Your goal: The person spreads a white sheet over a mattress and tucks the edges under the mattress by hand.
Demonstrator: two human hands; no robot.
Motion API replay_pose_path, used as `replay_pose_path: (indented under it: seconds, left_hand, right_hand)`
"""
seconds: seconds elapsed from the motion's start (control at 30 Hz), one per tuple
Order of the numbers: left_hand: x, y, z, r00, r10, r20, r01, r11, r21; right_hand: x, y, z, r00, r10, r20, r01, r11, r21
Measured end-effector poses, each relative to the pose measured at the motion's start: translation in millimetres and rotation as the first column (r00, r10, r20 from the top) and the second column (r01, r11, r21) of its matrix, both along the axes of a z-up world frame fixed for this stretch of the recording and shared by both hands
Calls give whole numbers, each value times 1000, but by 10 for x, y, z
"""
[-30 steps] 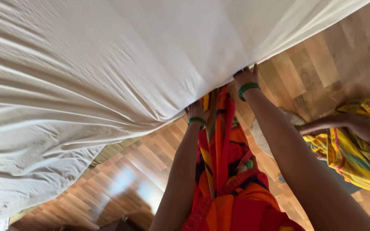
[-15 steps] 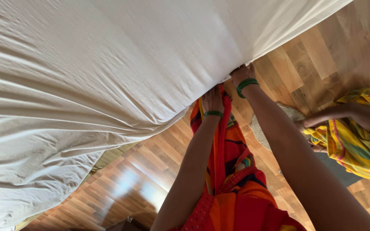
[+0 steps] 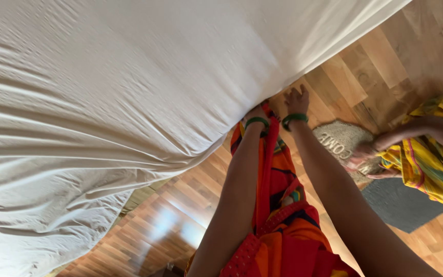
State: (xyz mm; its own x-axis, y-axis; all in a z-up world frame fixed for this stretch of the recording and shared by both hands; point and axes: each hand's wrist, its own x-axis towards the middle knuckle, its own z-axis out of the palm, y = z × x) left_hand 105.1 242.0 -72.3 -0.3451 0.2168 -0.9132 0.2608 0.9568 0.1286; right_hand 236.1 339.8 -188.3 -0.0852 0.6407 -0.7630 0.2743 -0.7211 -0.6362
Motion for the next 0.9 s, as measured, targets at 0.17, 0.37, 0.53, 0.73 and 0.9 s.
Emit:
replay_pose_path:
  seconds: [0.17, 0.37, 0.53, 0.73, 0.9]
  left_hand:
    - [130, -135, -120, 999, -33, 18, 34, 999, -8]
    - [-89, 11, -258, 999, -33, -11, 33, 999, 36]
    - [113, -199, -273, 998, -55, 26, 54, 998, 15]
    - [104, -197, -346, 997, -69, 44, 70, 998, -4]
    - [60, -174, -362, 996, -75, 54, 76, 997, -12]
  right_hand:
    - [-263, 445, -389, 993, -77, -85, 94, 972, 216]
    - [-89, 632, 318, 528, 539, 656, -834, 183, 521]
    - [-31, 808, 778, 100, 540, 836, -938, -228, 260]
    - [-130, 812, 638, -187, 374, 908, -931, -363, -42]
    - [-478, 735, 755, -428, 485, 763, -903, -262, -340]
